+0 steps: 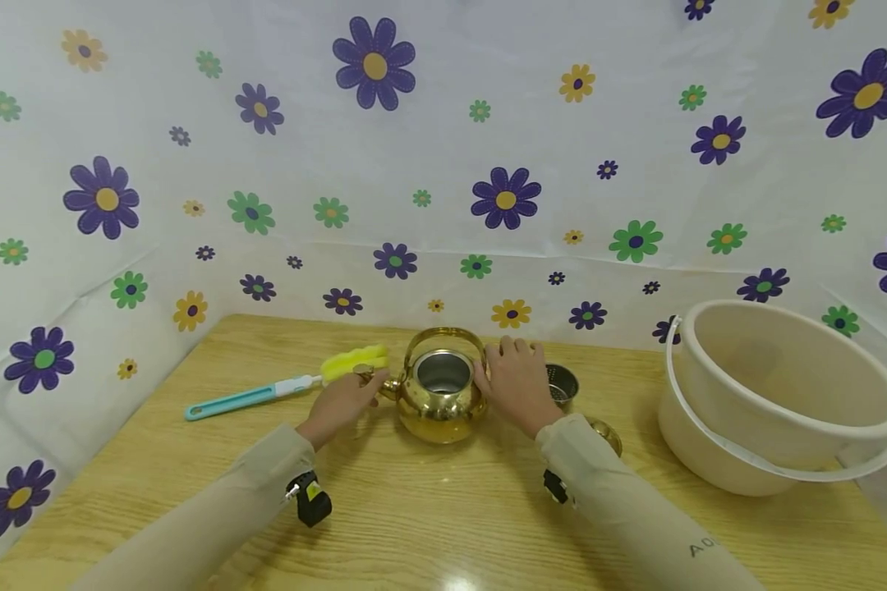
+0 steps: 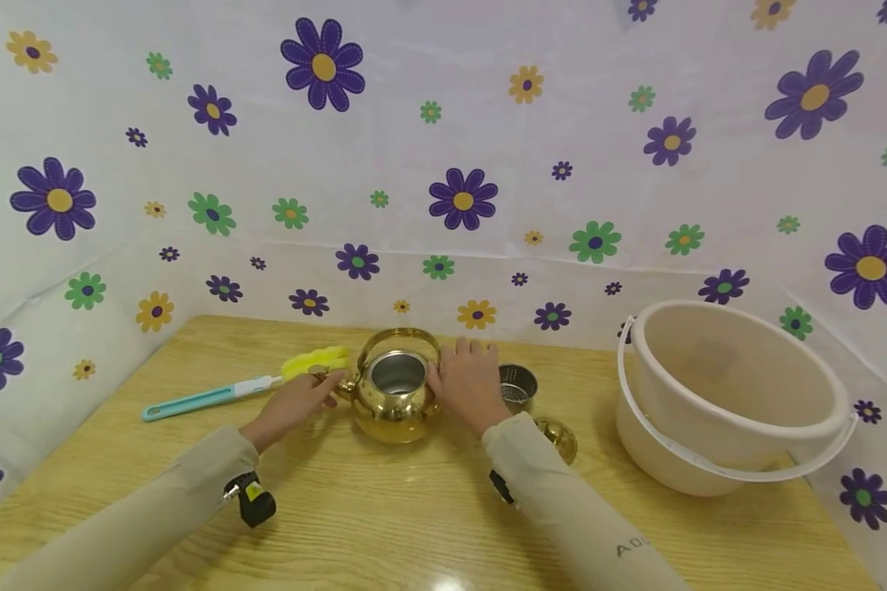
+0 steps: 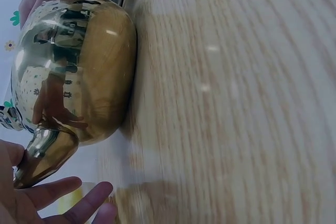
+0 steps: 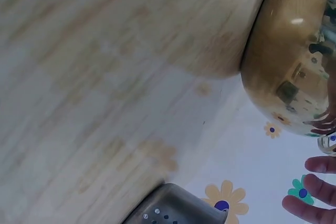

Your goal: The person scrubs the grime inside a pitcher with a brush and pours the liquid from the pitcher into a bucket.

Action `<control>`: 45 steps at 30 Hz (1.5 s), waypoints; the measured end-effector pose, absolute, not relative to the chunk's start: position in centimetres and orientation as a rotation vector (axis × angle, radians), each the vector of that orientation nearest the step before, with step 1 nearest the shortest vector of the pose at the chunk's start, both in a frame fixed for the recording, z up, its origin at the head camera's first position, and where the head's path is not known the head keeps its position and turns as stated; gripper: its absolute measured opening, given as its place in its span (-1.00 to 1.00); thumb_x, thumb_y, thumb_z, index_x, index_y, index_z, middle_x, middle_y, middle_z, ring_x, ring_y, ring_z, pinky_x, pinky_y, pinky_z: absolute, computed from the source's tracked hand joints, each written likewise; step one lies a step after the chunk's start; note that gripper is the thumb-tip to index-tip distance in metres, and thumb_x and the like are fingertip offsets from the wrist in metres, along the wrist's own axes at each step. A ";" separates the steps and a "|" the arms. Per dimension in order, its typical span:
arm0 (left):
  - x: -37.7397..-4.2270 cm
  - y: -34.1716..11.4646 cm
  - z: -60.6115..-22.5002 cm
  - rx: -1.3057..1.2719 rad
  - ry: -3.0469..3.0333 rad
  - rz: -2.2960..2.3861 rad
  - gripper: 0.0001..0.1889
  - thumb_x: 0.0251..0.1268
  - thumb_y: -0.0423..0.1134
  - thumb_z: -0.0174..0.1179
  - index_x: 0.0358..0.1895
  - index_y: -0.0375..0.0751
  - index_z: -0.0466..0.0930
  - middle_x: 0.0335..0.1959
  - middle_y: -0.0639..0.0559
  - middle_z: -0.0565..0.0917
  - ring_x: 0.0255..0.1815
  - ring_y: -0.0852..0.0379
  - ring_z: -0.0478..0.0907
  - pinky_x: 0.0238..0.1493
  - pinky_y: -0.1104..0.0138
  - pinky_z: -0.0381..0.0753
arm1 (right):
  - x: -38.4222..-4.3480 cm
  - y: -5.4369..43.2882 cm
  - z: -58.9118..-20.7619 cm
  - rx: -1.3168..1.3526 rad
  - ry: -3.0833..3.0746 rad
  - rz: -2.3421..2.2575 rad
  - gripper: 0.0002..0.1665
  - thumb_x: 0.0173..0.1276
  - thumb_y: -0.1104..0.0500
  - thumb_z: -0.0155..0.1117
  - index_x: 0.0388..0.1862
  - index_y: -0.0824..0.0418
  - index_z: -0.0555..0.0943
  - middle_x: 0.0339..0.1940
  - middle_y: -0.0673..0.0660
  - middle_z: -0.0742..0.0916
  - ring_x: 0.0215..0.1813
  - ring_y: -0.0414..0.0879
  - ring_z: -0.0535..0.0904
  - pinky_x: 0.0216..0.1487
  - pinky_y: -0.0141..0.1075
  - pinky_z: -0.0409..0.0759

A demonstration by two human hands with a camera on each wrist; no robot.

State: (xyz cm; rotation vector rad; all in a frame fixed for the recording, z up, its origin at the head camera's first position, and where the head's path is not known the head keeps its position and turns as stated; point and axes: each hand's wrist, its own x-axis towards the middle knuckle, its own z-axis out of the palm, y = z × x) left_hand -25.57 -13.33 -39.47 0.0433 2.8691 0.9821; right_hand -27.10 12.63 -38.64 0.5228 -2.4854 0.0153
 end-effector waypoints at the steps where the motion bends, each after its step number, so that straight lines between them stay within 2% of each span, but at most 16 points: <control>1: -25.6 -13.4 -39.4 0.044 2.867 0.978 -0.32 0.44 0.21 -0.28 -0.28 -0.33 0.64 -0.17 -0.18 0.72 -0.22 -0.06 0.66 -0.30 0.22 0.52 | -27.2 12.7 -38.6 0.527 -2.480 0.017 -0.69 0.39 -0.02 0.04 -0.33 0.19 0.52 -0.34 0.17 0.61 -0.20 0.09 0.55 -0.08 0.02 0.46; 5: -26.0 -13.4 -39.3 0.036 2.864 0.964 -0.31 0.42 0.23 -0.29 -0.21 -0.33 0.64 -0.16 -0.16 0.72 -0.22 -0.03 0.64 -0.28 0.23 0.51 | -27.7 12.9 -38.6 0.566 -2.437 -0.001 -0.72 0.35 -0.02 0.08 -0.35 0.17 0.48 -0.39 0.15 0.59 -0.25 0.07 0.54 -0.09 0.01 0.47; 10: -26.5 -13.5 -39.3 0.025 2.863 0.960 -0.32 0.41 0.24 -0.28 -0.21 -0.31 0.65 -0.18 -0.15 0.72 -0.31 0.06 0.61 -0.39 0.30 0.43 | -28.4 12.9 -38.4 0.590 -2.433 -0.023 -0.73 0.34 -0.03 0.09 -0.36 0.15 0.44 -0.41 0.12 0.60 -0.27 0.06 0.55 -0.08 0.01 0.46; 11: -26.6 -13.6 -39.3 0.023 2.868 0.958 -0.32 0.41 0.24 -0.28 -0.26 -0.29 0.65 -0.22 -0.13 0.72 -0.38 0.09 0.58 -0.43 0.31 0.40 | -28.5 12.9 -38.4 0.588 -2.437 -0.024 -0.74 0.34 -0.03 0.09 -0.36 0.14 0.44 -0.40 0.12 0.60 -0.26 0.06 0.55 -0.06 0.02 0.45; 13: -26.7 -13.6 -39.3 0.013 2.879 0.939 -0.33 0.40 0.25 -0.28 -0.40 -0.26 0.60 -0.41 -0.08 0.67 -0.52 0.15 0.48 -0.52 0.35 0.33 | -28.7 12.8 -38.5 0.584 -2.441 -0.022 -0.74 0.35 -0.03 0.08 -0.36 0.14 0.44 -0.40 0.12 0.60 -0.25 0.07 0.55 -0.05 0.03 0.44; 17: -27.0 -13.4 -39.6 -0.021 2.966 0.791 -0.37 0.39 0.27 -0.31 -0.66 -0.12 0.37 -0.74 0.07 0.35 -0.73 0.19 0.18 -0.69 0.39 0.13 | -28.8 12.7 -38.5 0.571 -2.446 -0.023 -0.74 0.35 -0.04 0.07 -0.33 0.13 0.45 -0.39 0.13 0.61 -0.23 0.08 0.56 -0.03 0.06 0.44; 18: -27.0 -13.4 -39.6 -0.026 2.991 0.744 -0.37 0.39 0.28 -0.33 -0.70 -0.09 0.32 -0.77 0.09 0.27 -0.75 0.20 0.15 -0.71 0.40 0.10 | -28.8 12.6 -38.5 0.569 -2.448 -0.021 -0.74 0.35 -0.04 0.07 -0.32 0.14 0.46 -0.39 0.13 0.62 -0.23 0.08 0.57 -0.02 0.07 0.44; 21: -27.1 -13.3 -39.7 -0.039 3.060 0.633 -0.33 0.38 0.31 -0.36 -0.79 -0.05 0.24 -0.84 0.11 0.22 -0.79 0.20 0.12 -0.76 0.39 0.04 | -28.8 12.5 -38.4 0.561 -2.438 -0.023 -0.74 0.35 -0.04 0.06 -0.31 0.14 0.47 -0.39 0.14 0.62 -0.22 0.09 0.57 -0.02 0.09 0.45; 24: -27.1 -13.3 -39.7 -0.026 3.095 0.584 -0.31 0.38 0.31 -0.38 -0.79 -0.08 0.27 -0.85 0.10 0.22 -0.79 0.18 0.13 -0.74 0.37 0.04 | -28.8 12.5 -38.4 0.553 -2.421 -0.028 -0.73 0.35 -0.04 0.06 -0.30 0.14 0.48 -0.41 0.14 0.62 -0.24 0.10 0.57 -0.05 0.09 0.46; 27: -27.1 -13.4 -39.6 0.005 3.138 0.518 -0.30 0.39 0.31 -0.37 -0.66 -0.15 0.46 -0.83 0.06 0.31 -0.76 0.13 0.22 -0.71 0.34 0.12 | -28.9 12.5 -38.5 0.543 -2.409 -0.037 -0.71 0.34 -0.05 0.07 -0.29 0.16 0.48 -0.43 0.14 0.61 -0.26 0.10 0.57 -0.09 0.08 0.48; 29: -27.0 -13.5 -39.6 0.021 3.164 0.489 -0.30 0.39 0.31 -0.33 -0.48 -0.19 0.58 -0.77 0.02 0.42 -0.72 0.09 0.33 -0.67 0.31 0.22 | -28.9 12.5 -38.5 0.536 -2.412 -0.045 -0.68 0.35 -0.08 0.07 -0.29 0.17 0.47 -0.44 0.15 0.61 -0.28 0.10 0.57 -0.11 0.05 0.48; 31: -26.9 -13.8 -39.5 0.030 3.180 0.487 -0.31 0.37 0.32 -0.30 -0.30 -0.23 0.60 -0.67 -0.02 0.52 -0.66 0.05 0.41 -0.62 0.27 0.30 | -28.9 12.5 -38.4 0.527 -2.425 -0.046 -0.64 0.35 -0.11 0.07 -0.28 0.18 0.47 -0.45 0.15 0.61 -0.29 0.09 0.57 -0.12 0.03 0.47; 35: -26.5 -14.4 -39.5 0.009 3.199 0.546 -0.28 0.31 0.35 -0.20 -0.11 -0.35 0.47 -0.51 -0.16 0.58 -0.59 -0.02 0.47 -0.55 0.21 0.38 | -28.7 12.4 -38.2 0.517 -2.459 -0.045 -0.54 0.36 -0.19 0.03 -0.23 0.20 0.47 -0.41 0.16 0.62 -0.27 0.09 0.57 -0.11 0.02 0.46; 38: -26.1 -14.6 -39.5 0.004 3.242 0.587 -0.24 0.26 0.34 -0.10 0.10 -0.39 0.33 -0.32 -0.31 0.57 -0.43 -0.12 0.52 -0.42 0.11 0.46 | -28.5 12.4 -38.0 0.528 -2.461 -0.035 -0.52 0.34 -0.21 0.03 -0.17 0.20 0.45 -0.39 0.16 0.63 -0.26 0.09 0.57 -0.09 0.04 0.47; 41: -25.4 -14.6 -39.4 0.048 3.300 0.616 -0.19 0.24 0.31 -0.02 0.31 -0.31 0.17 -0.11 -0.37 0.50 -0.21 -0.22 0.51 -0.21 0.00 0.46 | -28.1 12.6 -37.8 0.538 -2.445 -0.026 -0.50 0.32 -0.21 0.07 -0.08 0.19 0.44 -0.37 0.16 0.63 -0.26 0.09 0.57 -0.10 0.04 0.48; 45: -24.2 -14.1 -39.0 0.181 3.386 0.603 -0.19 0.22 0.24 0.08 0.39 -0.19 0.11 0.12 -0.39 0.39 0.08 -0.33 0.41 0.05 -0.14 0.36 | -27.3 13.1 -37.5 0.532 -2.450 -0.018 -0.37 0.29 -0.23 0.09 0.14 0.18 0.42 -0.26 0.18 0.66 -0.19 0.10 0.59 -0.03 0.05 0.48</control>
